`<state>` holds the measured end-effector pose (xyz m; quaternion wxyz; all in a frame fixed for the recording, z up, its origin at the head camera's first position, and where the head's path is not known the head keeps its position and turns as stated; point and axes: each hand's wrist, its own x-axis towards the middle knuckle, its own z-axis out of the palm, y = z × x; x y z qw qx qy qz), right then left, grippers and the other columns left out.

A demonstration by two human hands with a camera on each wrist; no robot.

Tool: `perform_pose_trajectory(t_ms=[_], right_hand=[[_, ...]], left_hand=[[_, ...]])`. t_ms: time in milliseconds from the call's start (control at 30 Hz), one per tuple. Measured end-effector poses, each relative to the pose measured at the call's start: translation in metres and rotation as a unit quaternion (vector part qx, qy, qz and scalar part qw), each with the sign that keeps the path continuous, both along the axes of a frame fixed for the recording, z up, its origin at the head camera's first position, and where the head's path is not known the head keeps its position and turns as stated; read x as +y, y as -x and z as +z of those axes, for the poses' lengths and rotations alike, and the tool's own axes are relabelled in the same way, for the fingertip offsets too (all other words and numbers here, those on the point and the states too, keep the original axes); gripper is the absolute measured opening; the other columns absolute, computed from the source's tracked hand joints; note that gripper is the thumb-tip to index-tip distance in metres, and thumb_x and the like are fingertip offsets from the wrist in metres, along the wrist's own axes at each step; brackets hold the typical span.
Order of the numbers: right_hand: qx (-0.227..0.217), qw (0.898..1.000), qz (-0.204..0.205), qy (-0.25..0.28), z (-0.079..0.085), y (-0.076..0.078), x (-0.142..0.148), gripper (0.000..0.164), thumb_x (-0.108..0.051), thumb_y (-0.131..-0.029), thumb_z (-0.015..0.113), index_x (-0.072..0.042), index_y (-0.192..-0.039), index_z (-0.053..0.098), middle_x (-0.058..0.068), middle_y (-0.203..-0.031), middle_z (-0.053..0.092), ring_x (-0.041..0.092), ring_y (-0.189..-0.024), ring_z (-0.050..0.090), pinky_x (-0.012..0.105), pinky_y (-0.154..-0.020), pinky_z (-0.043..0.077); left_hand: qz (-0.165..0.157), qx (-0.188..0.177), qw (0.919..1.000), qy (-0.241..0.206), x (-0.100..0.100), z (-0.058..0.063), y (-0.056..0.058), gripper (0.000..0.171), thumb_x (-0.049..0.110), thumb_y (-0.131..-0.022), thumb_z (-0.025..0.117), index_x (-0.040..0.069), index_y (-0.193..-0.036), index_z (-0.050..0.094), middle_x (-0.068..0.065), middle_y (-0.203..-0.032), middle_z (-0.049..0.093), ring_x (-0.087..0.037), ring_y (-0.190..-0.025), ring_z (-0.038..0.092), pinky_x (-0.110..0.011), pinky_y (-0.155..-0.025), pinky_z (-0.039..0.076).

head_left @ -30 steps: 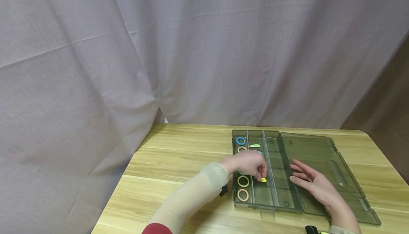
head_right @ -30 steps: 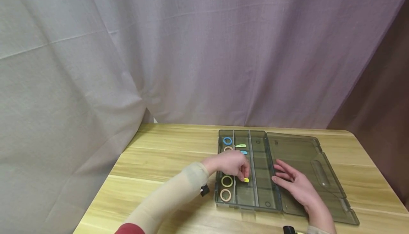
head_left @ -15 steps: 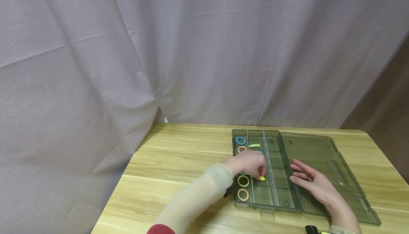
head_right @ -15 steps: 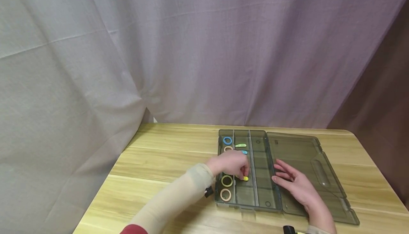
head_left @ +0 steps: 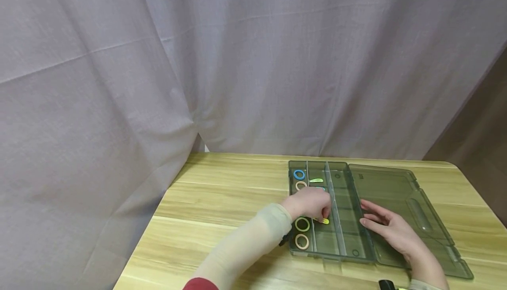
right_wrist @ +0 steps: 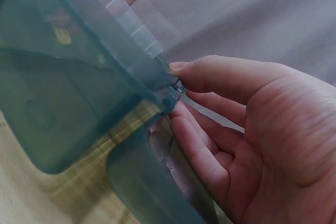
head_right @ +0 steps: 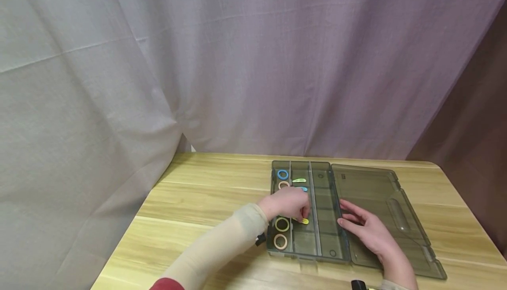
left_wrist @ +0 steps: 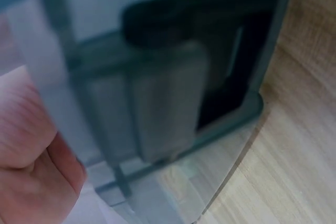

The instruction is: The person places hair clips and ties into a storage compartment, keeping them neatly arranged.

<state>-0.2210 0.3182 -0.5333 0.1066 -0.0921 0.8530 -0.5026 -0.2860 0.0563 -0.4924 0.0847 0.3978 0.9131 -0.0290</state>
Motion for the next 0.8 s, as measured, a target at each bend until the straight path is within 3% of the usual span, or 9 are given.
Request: perform_pose_trajectory(t_ms=[367,500,667,733,800], right_hand=[[0.009,1.0,-0.002,-0.004,0.0,-0.001,-0.001,0.072,-0.031,-0.105,0.072,-0.002,-0.163,0.041,0.025,-0.157,0.051,-0.017,-0.109,0.055,0.016,-0.087,0.052],[0.011,1.0,-0.004,-0.01,0.001,0.0,-0.001,0.073,-0.032,-0.105,0.073,-0.002,-0.163,0.041,0.025,-0.157,0.051,-0.017,-0.109,0.055,0.015,-0.087,0.051],[0.006,1.0,-0.001,-0.027,0.002,-0.001,-0.001,0.073,-0.035,-0.105,0.071,-0.003,-0.163,0.041,0.024,-0.159,0.049,-0.018,-0.109,0.054,0.018,-0.089,0.051],[0.0,0.999,0.0,-0.041,0.003,-0.001,0.0,0.073,-0.037,-0.106,0.07,-0.004,-0.163,0.041,0.024,-0.158,0.051,-0.014,-0.111,0.055,0.03,-0.096,0.054],[-0.006,0.998,0.0,-0.055,0.004,-0.002,0.0,0.073,-0.038,-0.106,0.069,-0.004,-0.163,0.042,0.025,-0.154,0.055,0.0,-0.119,0.059,0.045,-0.102,0.053]], left_hand=[[-0.014,0.012,0.9998,-0.003,-0.001,0.001,0.001,0.014,0.025,-0.084,0.092,0.032,-0.079,0.081,0.023,-0.08,0.067,0.003,-0.082,0.061,-0.016,-0.069,0.05],[-0.022,-0.002,0.9995,-0.021,-0.003,0.003,0.002,0.011,0.023,-0.086,0.091,0.03,-0.083,0.083,0.023,-0.084,0.069,0.005,-0.083,0.062,-0.014,-0.071,0.05],[-0.062,-0.017,0.993,-0.099,-0.021,0.01,0.006,0.004,0.025,-0.096,0.082,0.026,-0.095,0.086,0.021,-0.09,0.074,0.009,-0.082,0.062,-0.009,-0.076,0.048],[-0.084,-0.005,0.9845,-0.154,-0.037,0.013,0.006,0.009,0.026,-0.1,0.079,0.022,-0.104,0.086,0.016,-0.097,0.077,0.007,-0.09,0.065,-0.008,-0.083,0.047],[-0.091,0.011,0.9722,-0.215,-0.055,0.016,0.005,0.015,0.022,-0.102,0.076,0.017,-0.114,0.084,0.009,-0.109,0.078,0.001,-0.102,0.068,-0.009,-0.094,0.046]])
